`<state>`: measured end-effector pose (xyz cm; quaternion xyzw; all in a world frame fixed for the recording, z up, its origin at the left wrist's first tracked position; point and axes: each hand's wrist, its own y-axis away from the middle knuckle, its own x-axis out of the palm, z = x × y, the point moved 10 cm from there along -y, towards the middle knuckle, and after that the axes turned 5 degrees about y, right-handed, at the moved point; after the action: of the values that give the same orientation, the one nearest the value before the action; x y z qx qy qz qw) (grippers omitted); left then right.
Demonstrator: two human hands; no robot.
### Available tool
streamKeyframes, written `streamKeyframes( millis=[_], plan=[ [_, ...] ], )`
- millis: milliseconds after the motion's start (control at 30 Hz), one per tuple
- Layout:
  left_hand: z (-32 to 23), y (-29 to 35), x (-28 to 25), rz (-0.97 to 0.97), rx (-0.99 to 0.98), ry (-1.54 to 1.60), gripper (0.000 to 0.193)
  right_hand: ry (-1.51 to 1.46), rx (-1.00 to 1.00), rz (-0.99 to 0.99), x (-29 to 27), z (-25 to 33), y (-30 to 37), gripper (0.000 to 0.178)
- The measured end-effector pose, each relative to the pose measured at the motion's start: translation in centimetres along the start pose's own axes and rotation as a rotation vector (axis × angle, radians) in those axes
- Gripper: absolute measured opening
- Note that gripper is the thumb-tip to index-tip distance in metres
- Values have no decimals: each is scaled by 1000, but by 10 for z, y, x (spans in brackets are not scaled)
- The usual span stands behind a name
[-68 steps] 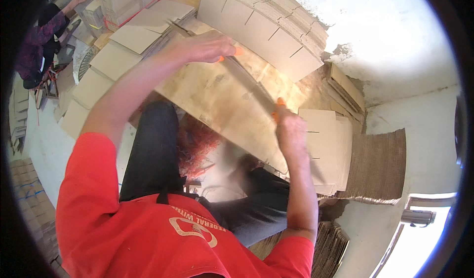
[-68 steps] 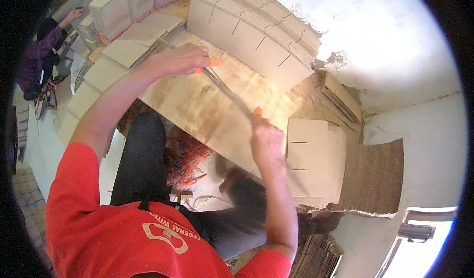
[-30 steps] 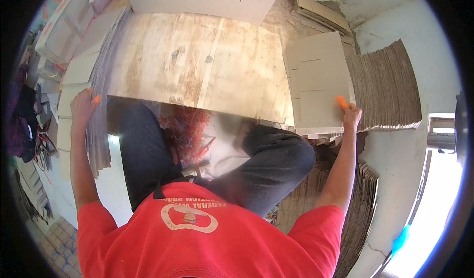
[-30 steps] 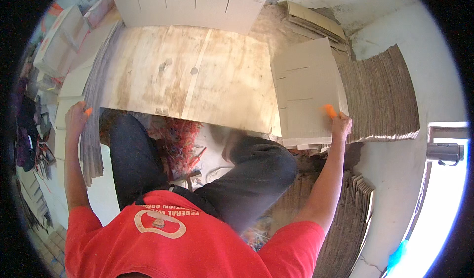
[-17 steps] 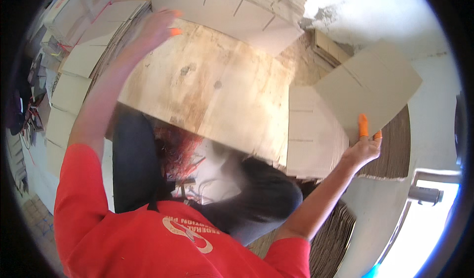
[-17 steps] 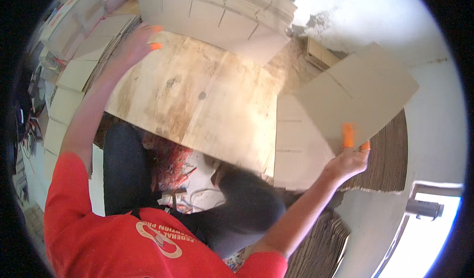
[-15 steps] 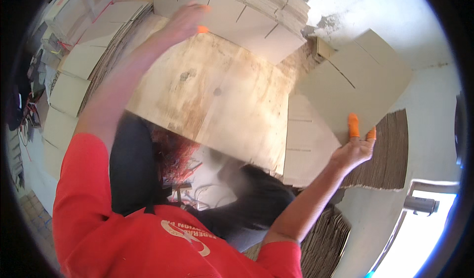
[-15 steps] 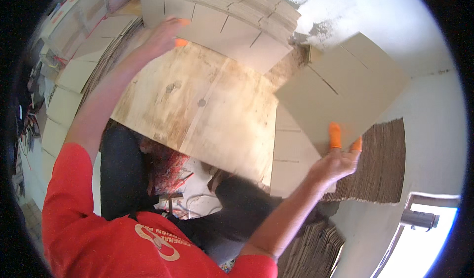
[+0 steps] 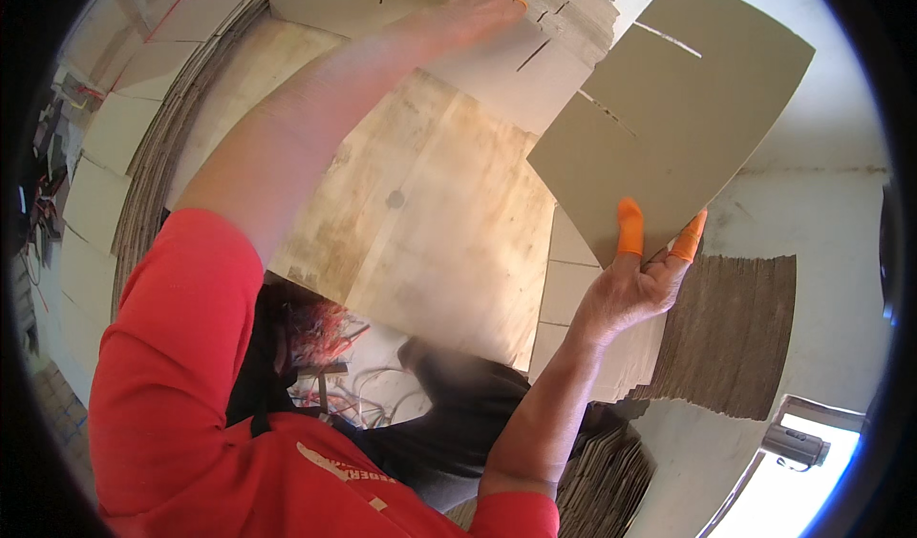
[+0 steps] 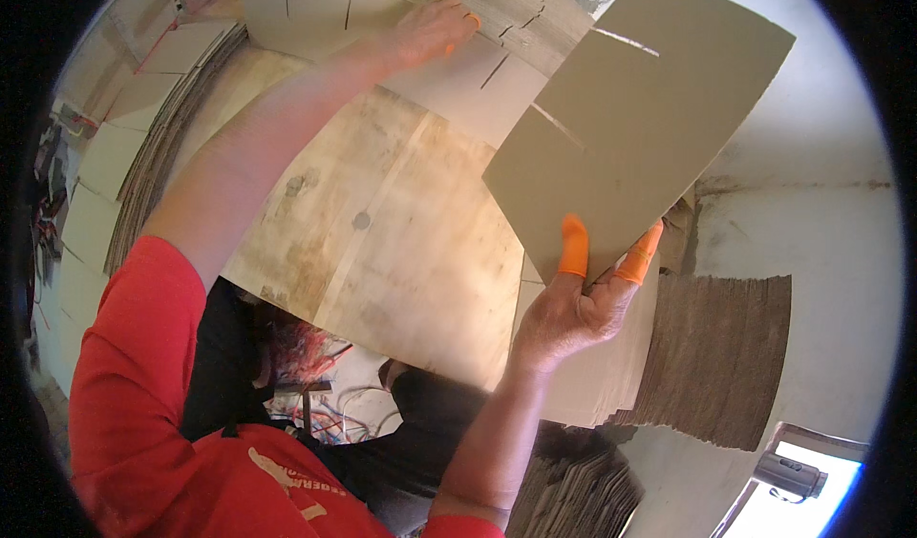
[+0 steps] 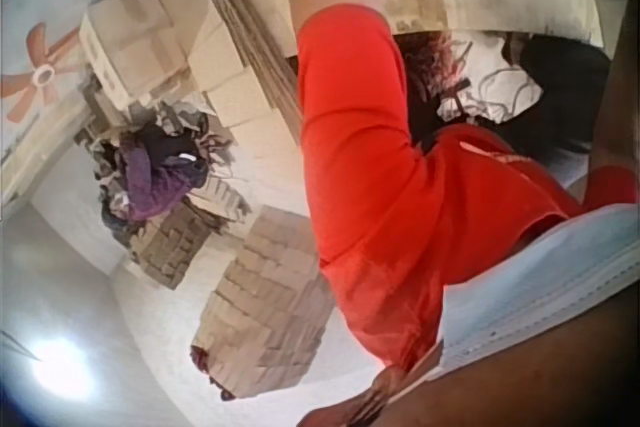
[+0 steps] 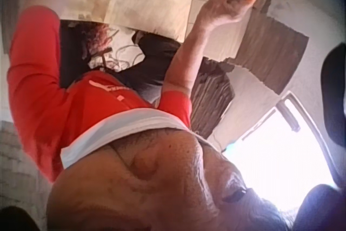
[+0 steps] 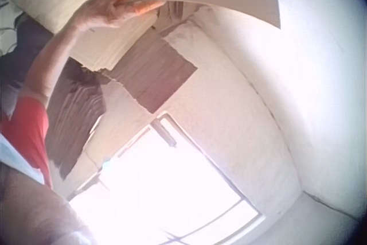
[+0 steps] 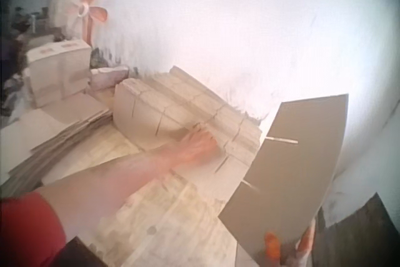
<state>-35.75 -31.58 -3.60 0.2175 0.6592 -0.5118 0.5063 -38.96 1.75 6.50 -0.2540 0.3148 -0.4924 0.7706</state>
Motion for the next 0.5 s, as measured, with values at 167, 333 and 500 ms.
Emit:
streamKeyframes(
  millis=[167,333,500],
  plan=[
    [-1,15,-20,-237,189,181,25,209,-25,37,8,8,4,62],
    [4,15,-11,-9,49,287,20,159,-2,68,17,13,9,56],
    [0,9,-22,108,-78,241,12,-86,-18,17,15,7,9,56]
  ],
)
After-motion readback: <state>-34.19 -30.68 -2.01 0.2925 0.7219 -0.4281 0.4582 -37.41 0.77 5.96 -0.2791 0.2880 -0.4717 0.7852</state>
